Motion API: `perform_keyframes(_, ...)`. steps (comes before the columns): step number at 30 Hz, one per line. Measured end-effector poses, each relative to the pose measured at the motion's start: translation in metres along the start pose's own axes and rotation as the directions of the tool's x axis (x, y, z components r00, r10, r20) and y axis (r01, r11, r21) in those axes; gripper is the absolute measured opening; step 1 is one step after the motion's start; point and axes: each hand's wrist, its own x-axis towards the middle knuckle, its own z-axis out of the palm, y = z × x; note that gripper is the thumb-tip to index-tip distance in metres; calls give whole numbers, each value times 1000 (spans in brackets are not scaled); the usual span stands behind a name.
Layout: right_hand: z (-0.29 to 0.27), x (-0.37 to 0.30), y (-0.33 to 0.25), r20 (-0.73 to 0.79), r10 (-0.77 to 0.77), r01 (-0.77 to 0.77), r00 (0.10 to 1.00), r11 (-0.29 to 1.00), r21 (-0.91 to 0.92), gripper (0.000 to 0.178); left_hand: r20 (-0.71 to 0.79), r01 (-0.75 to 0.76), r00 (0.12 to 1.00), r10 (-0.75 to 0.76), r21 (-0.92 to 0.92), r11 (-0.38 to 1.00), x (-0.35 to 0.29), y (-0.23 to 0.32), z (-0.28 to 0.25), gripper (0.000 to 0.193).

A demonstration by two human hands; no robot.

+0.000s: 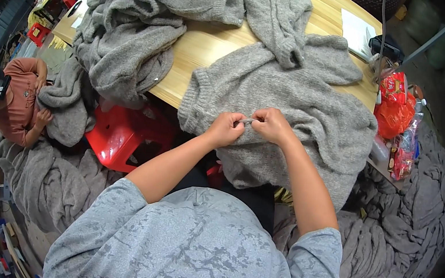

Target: Inspecting knitted grey garments for quality control on a factory production floor.

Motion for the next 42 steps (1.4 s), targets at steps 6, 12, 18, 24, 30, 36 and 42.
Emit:
perform_keyframes(6,4,-8,-5,-81,21,-18,996,999,33,13,105,120,988,-111,-89,989,7,-9,-5,19)
perform_keyframes(12,3,-8,-17,-79,-93,71,993,968,-243,13,89,105,992,-91,-169,980,7,-4,-7,15)
perform_keyframes(18,6,-8,-19,-28,-187,155,982,880,-450,10,47,-93,995,89,94,991,6,-4,-8,21)
perform_keyframes(24,8,-6,-12,50,-249,237,967,815,-529,11,19,-155,988,154,97,983,2,-1,-2,17)
perform_keyframes(30,-5,1,-7,151,-72,107,986,966,-237,13,93,-150,986,138,132,980,4,0,-9,16)
perform_keyframes(36,-3,6,-3,208,96,-123,973,985,120,9,31,13,999,-11,-66,998,-1,-3,-5,14)
perform_keyframes(42,-1,16,-1,275,209,-262,938,950,173,10,38,83,996,-79,-116,990,2,-7,-2,17)
